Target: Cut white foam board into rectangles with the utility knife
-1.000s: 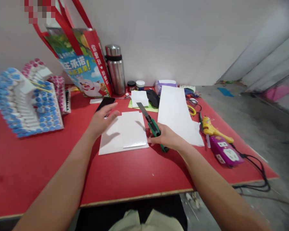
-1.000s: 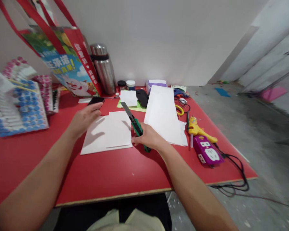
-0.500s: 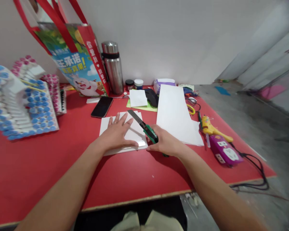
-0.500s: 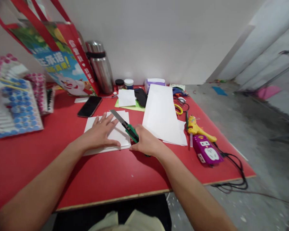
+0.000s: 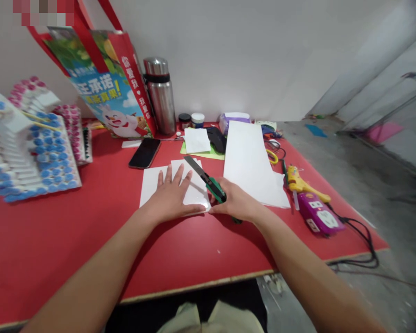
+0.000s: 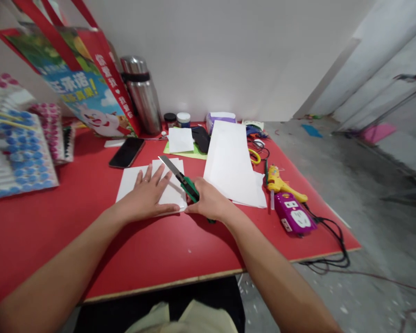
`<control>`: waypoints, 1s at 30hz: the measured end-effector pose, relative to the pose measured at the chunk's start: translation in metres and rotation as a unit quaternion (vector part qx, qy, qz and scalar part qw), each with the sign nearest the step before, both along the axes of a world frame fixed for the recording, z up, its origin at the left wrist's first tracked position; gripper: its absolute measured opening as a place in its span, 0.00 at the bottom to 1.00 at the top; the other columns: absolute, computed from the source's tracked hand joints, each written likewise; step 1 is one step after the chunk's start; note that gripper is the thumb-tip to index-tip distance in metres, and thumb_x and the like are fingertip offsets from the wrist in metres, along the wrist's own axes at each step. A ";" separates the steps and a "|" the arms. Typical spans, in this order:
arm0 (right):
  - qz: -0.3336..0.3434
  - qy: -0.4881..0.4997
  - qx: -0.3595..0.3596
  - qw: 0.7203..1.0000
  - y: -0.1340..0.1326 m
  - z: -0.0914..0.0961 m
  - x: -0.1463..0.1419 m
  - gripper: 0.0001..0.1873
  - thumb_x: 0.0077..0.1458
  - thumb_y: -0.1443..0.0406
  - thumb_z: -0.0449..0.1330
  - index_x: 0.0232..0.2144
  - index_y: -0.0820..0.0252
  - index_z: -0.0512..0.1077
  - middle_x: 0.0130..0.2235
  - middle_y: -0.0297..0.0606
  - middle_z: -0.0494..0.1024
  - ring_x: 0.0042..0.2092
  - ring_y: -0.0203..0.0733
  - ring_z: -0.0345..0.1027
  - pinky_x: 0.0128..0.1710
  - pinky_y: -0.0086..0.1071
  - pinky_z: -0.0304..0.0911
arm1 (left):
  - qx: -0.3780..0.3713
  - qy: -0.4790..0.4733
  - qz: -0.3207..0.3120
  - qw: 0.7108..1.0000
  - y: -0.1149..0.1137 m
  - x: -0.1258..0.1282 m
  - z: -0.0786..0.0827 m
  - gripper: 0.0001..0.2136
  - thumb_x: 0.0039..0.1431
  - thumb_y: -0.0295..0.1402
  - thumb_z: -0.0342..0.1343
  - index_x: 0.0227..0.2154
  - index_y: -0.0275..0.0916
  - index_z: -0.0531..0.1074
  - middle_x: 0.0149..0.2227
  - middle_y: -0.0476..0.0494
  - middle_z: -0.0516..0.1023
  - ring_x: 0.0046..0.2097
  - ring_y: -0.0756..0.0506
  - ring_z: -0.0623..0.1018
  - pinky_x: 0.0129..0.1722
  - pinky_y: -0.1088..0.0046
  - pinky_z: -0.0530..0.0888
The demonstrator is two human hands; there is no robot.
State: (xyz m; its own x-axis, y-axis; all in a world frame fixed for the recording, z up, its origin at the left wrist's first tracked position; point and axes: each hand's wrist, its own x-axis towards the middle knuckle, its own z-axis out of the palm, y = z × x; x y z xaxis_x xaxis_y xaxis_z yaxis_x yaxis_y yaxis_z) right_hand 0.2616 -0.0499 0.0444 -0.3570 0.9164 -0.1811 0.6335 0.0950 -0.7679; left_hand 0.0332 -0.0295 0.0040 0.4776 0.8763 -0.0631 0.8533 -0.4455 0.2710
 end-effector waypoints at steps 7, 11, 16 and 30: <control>0.017 -0.005 0.013 1.000 0.001 -0.002 0.001 0.19 0.45 0.65 0.71 0.35 0.58 0.66 0.36 0.34 0.74 0.37 0.41 0.69 0.38 0.32 0.62 | -0.001 -0.001 0.003 1.000 -0.002 0.001 0.000 0.57 0.49 0.72 0.47 0.72 0.32 0.47 0.74 0.26 0.35 0.71 0.19 0.31 0.66 0.35 0.39; 0.022 -0.017 0.021 0.999 0.001 -0.002 0.001 0.19 0.45 0.64 0.71 0.36 0.58 0.65 0.36 0.35 0.74 0.37 0.41 0.68 0.37 0.32 0.61 | -0.006 0.003 -0.004 1.000 -0.005 0.003 0.003 0.61 0.44 0.73 0.49 0.71 0.31 0.47 0.73 0.25 0.35 0.71 0.18 0.31 0.66 0.35 0.40; 0.037 -0.014 0.023 0.999 0.003 -0.003 0.004 0.19 0.46 0.64 0.71 0.37 0.58 0.66 0.35 0.34 0.74 0.36 0.41 0.68 0.37 0.32 0.62 | -0.012 0.037 0.004 0.999 -0.011 0.009 0.008 0.62 0.45 0.74 0.46 0.71 0.29 0.46 0.73 0.23 0.35 0.71 0.17 0.32 0.66 0.36 0.39; 0.078 0.037 0.034 0.996 0.008 -0.006 0.011 0.17 0.47 0.72 0.68 0.39 0.58 0.68 0.38 0.35 0.75 0.40 0.41 0.72 0.43 0.34 0.65 | 0.000 0.069 0.021 0.997 -0.018 0.017 0.010 0.56 0.52 0.71 0.43 0.71 0.28 0.46 0.73 0.23 0.38 0.71 0.16 0.35 0.65 0.33 0.42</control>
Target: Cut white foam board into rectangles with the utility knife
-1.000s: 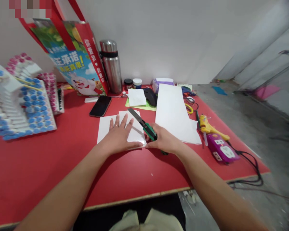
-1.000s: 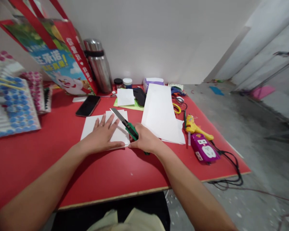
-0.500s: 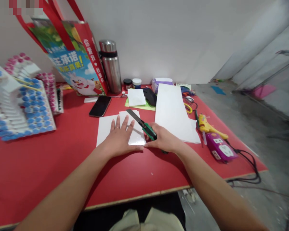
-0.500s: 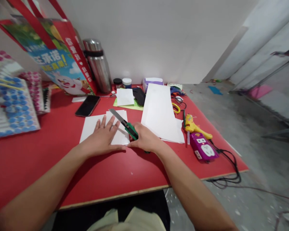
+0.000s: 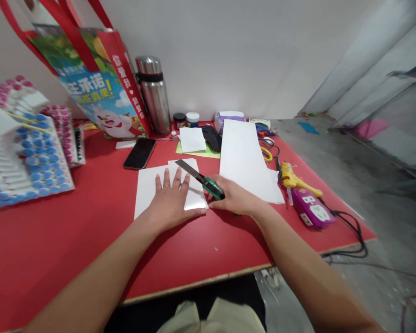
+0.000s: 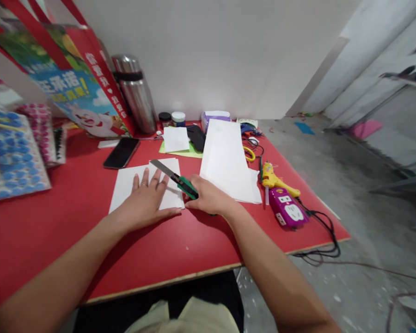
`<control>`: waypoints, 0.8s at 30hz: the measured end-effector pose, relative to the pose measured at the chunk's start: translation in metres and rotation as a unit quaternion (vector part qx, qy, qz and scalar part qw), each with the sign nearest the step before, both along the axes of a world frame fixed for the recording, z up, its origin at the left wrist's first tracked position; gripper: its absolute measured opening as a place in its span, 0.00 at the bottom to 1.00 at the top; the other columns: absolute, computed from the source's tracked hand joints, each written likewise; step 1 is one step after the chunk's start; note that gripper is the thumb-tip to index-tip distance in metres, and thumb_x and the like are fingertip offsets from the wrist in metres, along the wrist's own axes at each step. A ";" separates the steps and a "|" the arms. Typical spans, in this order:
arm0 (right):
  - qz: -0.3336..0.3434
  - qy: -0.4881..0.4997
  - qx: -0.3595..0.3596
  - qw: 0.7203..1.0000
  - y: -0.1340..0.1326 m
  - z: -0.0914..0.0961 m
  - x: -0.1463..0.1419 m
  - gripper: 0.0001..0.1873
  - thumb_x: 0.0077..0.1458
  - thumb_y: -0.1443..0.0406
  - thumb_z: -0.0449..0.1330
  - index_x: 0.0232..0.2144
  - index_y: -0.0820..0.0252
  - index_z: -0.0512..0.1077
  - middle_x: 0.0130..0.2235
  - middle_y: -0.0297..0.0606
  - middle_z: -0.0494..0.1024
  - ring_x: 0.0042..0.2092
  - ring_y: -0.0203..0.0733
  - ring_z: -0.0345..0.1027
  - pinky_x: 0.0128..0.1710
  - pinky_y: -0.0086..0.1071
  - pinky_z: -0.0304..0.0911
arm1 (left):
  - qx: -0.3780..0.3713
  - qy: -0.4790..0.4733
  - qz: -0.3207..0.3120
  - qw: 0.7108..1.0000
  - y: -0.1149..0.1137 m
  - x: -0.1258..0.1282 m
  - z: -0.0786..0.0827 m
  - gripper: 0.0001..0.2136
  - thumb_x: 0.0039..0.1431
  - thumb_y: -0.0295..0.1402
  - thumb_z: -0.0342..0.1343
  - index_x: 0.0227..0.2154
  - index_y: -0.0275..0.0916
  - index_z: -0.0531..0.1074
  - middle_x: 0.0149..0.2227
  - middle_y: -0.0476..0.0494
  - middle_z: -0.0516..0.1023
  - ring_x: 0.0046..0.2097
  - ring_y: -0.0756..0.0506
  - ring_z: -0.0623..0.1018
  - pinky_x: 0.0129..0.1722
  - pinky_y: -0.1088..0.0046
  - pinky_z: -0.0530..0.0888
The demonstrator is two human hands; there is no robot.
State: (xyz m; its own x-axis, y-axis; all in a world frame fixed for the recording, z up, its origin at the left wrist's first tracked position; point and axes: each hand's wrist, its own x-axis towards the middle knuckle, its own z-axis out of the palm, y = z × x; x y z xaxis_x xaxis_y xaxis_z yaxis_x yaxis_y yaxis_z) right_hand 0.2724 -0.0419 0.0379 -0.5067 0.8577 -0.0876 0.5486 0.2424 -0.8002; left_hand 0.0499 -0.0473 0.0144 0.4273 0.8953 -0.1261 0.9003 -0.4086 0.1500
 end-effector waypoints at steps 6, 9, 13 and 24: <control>0.003 -0.010 0.006 1.000 0.000 0.000 0.000 0.17 0.47 0.72 0.68 0.39 0.58 0.68 0.39 0.36 0.75 0.40 0.41 0.72 0.42 0.34 0.65 | 0.009 0.011 -0.002 1.000 -0.003 0.002 0.002 0.55 0.54 0.70 0.42 0.71 0.27 0.49 0.73 0.22 0.43 0.71 0.16 0.37 0.65 0.33 0.42; 0.002 -0.004 0.000 1.000 0.001 -0.002 0.000 0.17 0.47 0.71 0.67 0.39 0.58 0.67 0.39 0.35 0.75 0.40 0.41 0.72 0.41 0.34 0.65 | 0.005 0.023 0.000 1.000 -0.004 0.004 0.003 0.54 0.55 0.70 0.41 0.71 0.27 0.48 0.73 0.22 0.42 0.71 0.16 0.37 0.65 0.32 0.43; 0.002 0.002 -0.006 1.000 0.001 -0.003 0.001 0.17 0.47 0.71 0.67 0.39 0.58 0.67 0.38 0.35 0.76 0.40 0.42 0.72 0.42 0.35 0.65 | 0.004 0.044 0.004 0.999 -0.005 0.008 0.005 0.53 0.56 0.68 0.41 0.71 0.27 0.47 0.73 0.23 0.41 0.71 0.15 0.37 0.63 0.30 0.46; 0.002 0.030 -0.035 0.999 0.002 -0.002 0.003 0.18 0.46 0.69 0.69 0.39 0.59 0.68 0.37 0.34 0.76 0.39 0.42 0.73 0.41 0.35 0.67 | 0.024 0.087 0.013 0.996 -0.008 0.015 0.007 0.51 0.58 0.64 0.44 0.70 0.24 0.48 0.73 0.23 0.42 0.70 0.13 0.43 0.63 0.32 0.51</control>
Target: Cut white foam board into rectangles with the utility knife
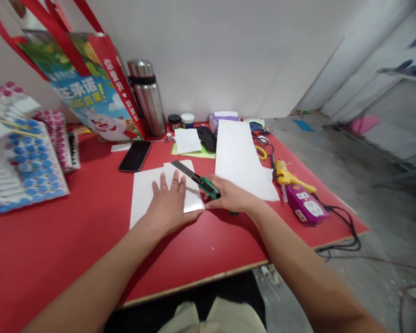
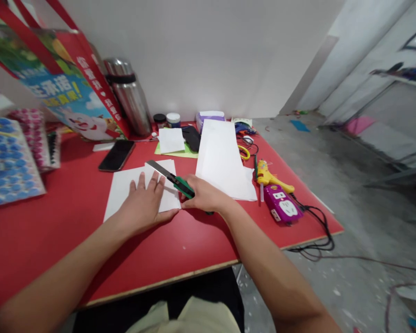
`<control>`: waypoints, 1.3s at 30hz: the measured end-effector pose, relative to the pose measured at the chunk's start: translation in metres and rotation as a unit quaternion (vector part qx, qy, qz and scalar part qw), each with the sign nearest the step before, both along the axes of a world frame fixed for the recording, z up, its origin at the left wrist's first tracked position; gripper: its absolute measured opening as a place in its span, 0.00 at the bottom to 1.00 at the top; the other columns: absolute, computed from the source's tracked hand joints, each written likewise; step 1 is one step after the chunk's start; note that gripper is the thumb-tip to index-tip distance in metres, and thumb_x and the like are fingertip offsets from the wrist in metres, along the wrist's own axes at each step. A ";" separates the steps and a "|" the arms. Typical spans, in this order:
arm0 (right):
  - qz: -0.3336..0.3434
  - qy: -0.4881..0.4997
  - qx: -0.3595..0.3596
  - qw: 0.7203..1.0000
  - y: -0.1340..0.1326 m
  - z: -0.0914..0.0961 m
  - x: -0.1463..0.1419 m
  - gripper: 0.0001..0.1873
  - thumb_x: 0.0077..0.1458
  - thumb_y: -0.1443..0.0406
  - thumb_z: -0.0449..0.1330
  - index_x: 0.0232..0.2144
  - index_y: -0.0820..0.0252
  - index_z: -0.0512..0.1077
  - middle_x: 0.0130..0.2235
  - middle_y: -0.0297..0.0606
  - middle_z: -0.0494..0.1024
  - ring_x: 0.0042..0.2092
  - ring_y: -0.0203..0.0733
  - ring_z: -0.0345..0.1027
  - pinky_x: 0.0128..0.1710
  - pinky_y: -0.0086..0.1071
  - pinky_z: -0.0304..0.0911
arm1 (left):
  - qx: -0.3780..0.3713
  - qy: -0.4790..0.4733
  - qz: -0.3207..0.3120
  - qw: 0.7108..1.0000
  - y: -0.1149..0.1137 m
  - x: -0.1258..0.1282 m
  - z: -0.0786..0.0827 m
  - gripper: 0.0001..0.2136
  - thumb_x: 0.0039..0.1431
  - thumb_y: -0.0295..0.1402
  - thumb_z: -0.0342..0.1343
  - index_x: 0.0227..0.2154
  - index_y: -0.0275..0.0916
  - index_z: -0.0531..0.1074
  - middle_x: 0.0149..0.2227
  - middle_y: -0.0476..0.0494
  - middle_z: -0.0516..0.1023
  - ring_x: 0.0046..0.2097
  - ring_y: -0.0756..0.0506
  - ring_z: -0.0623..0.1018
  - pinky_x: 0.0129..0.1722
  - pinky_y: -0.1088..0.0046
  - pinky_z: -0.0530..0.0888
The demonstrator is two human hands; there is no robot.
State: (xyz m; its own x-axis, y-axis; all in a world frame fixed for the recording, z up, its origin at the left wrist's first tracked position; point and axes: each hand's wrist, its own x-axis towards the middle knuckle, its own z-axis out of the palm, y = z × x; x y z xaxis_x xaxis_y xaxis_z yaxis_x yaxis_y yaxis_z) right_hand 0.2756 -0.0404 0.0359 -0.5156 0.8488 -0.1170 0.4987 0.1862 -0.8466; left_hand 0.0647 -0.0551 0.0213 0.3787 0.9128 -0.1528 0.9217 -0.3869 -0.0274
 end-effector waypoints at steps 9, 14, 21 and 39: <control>0.004 -0.016 0.016 1.000 0.000 0.001 -0.001 0.18 0.46 0.68 0.70 0.39 0.59 0.69 0.39 0.35 0.75 0.39 0.41 0.71 0.41 0.34 0.66 | 0.011 0.000 0.001 1.000 0.000 0.002 -0.002 0.51 0.57 0.62 0.46 0.69 0.21 0.49 0.72 0.22 0.46 0.69 0.12 0.45 0.64 0.36 0.53; 0.006 -0.038 0.039 0.998 -0.001 0.003 -0.002 0.17 0.46 0.67 0.71 0.38 0.60 0.69 0.39 0.35 0.74 0.40 0.41 0.70 0.42 0.34 0.64 | 0.011 -0.025 0.000 1.000 0.000 0.001 -0.005 0.50 0.57 0.61 0.48 0.69 0.21 0.51 0.72 0.21 0.48 0.69 0.11 0.46 0.64 0.37 0.52; 0.007 -0.023 0.020 1.000 -0.002 0.006 -0.003 0.17 0.46 0.69 0.70 0.38 0.59 0.68 0.37 0.34 0.75 0.39 0.41 0.71 0.41 0.33 0.65 | 0.029 -0.045 -0.006 0.999 -0.001 0.000 -0.008 0.49 0.56 0.61 0.49 0.69 0.23 0.53 0.71 0.21 0.51 0.68 0.11 0.47 0.62 0.35 0.54; -0.004 -0.006 0.011 1.000 -0.001 0.001 0.000 0.19 0.45 0.66 0.71 0.40 0.60 0.70 0.38 0.36 0.77 0.40 0.42 0.73 0.43 0.35 0.67 | 0.007 -0.103 -0.114 0.988 0.007 -0.051 0.000 0.42 0.59 0.64 0.46 0.70 0.45 0.53 0.73 0.39 0.50 0.72 0.23 0.43 0.65 0.34 0.48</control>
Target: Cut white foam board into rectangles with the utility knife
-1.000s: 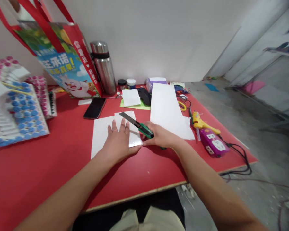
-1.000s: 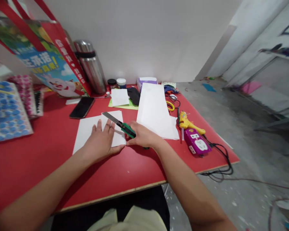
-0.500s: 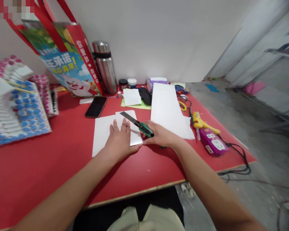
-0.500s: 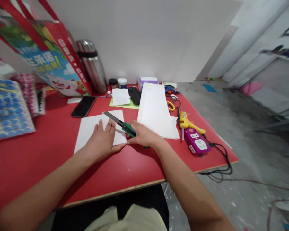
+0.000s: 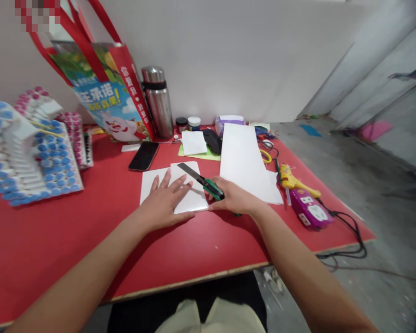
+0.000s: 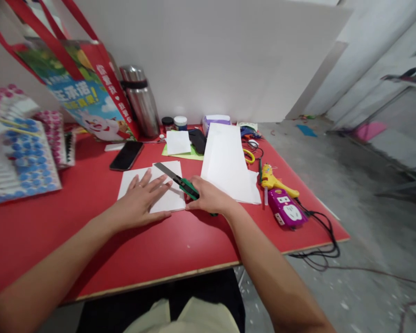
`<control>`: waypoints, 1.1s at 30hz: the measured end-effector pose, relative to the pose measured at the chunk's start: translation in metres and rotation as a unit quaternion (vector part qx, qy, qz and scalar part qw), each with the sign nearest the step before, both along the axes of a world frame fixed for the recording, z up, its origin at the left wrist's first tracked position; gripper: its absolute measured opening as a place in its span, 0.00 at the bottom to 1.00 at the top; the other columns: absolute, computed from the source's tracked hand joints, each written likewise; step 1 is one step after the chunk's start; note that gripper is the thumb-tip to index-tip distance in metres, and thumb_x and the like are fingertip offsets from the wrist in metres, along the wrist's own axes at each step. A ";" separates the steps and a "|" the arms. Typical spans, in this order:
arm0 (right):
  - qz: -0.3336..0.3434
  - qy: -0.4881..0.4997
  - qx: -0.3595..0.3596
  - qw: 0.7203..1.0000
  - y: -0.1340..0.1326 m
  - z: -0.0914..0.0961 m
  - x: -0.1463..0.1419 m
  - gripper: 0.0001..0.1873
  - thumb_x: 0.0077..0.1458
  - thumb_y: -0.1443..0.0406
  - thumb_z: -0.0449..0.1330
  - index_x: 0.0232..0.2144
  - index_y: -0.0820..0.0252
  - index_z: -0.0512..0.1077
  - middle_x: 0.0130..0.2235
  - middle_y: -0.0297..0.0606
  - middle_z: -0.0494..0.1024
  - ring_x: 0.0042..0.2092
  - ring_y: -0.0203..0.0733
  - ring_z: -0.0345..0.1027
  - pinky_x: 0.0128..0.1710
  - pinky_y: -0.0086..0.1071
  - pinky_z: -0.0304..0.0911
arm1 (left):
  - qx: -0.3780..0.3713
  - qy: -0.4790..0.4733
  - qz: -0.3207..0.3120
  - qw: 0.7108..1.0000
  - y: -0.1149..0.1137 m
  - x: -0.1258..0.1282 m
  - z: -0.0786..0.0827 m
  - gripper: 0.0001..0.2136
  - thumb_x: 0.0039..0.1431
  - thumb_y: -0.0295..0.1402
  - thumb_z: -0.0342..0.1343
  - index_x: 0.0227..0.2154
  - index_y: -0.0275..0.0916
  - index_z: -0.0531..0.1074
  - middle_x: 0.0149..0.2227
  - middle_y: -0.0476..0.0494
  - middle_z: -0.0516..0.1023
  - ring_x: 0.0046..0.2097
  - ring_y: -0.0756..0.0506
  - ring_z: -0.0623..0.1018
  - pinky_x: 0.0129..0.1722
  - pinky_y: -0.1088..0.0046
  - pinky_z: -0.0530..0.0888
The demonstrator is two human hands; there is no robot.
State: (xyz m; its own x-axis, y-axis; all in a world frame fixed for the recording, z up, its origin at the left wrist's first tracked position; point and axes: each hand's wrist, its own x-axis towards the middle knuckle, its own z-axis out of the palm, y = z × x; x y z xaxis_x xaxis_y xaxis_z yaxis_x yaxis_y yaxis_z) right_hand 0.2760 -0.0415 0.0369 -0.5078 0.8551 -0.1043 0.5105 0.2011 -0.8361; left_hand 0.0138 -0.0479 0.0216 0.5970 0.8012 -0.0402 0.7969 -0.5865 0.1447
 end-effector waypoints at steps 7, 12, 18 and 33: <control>-0.165 0.201 -0.110 0.959 -0.004 0.015 -0.002 0.21 0.46 0.61 0.71 0.41 0.60 0.70 0.30 0.33 0.78 0.25 0.36 0.69 0.27 0.32 0.66 | -0.007 -0.027 -0.029 0.999 0.004 0.000 -0.003 0.43 0.59 0.63 0.48 0.70 0.42 0.54 0.73 0.35 0.50 0.73 0.32 0.49 0.69 0.43 0.47; -0.223 0.216 -0.117 0.943 -0.004 0.011 -0.011 0.18 0.46 0.61 0.71 0.35 0.58 0.67 0.23 0.30 0.75 0.20 0.33 0.64 0.17 0.27 0.59 | -0.002 -0.033 -0.020 0.999 0.006 -0.001 -0.004 0.42 0.58 0.62 0.51 0.69 0.42 0.56 0.72 0.36 0.52 0.73 0.33 0.50 0.69 0.45 0.49; -0.236 0.143 -0.078 0.958 -0.004 0.006 -0.017 0.15 0.49 0.63 0.67 0.37 0.58 0.67 0.19 0.28 0.72 0.17 0.35 0.64 0.15 0.27 0.60 | 0.032 -0.053 -0.021 0.998 0.006 0.000 -0.011 0.40 0.56 0.61 0.53 0.67 0.43 0.60 0.71 0.36 0.57 0.71 0.33 0.55 0.68 0.47 0.51; -0.206 0.119 -0.049 0.970 -0.007 0.002 -0.024 0.11 0.50 0.61 0.66 0.34 0.56 0.69 0.16 0.24 0.67 0.15 0.34 0.60 0.15 0.28 0.57 | 0.024 -0.046 -0.008 0.999 0.011 0.010 -0.010 0.41 0.57 0.59 0.53 0.67 0.37 0.61 0.71 0.31 0.56 0.71 0.30 0.55 0.68 0.48 0.52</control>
State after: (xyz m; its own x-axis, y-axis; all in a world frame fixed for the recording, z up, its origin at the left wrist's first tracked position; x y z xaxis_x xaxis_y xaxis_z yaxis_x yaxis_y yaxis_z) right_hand 0.2522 -0.0480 0.0392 -0.1448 0.9825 -0.1169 0.3214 -0.0650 -0.9447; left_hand 0.0234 -0.0373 0.0117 0.6092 0.7912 0.0535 0.7718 -0.6071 0.1893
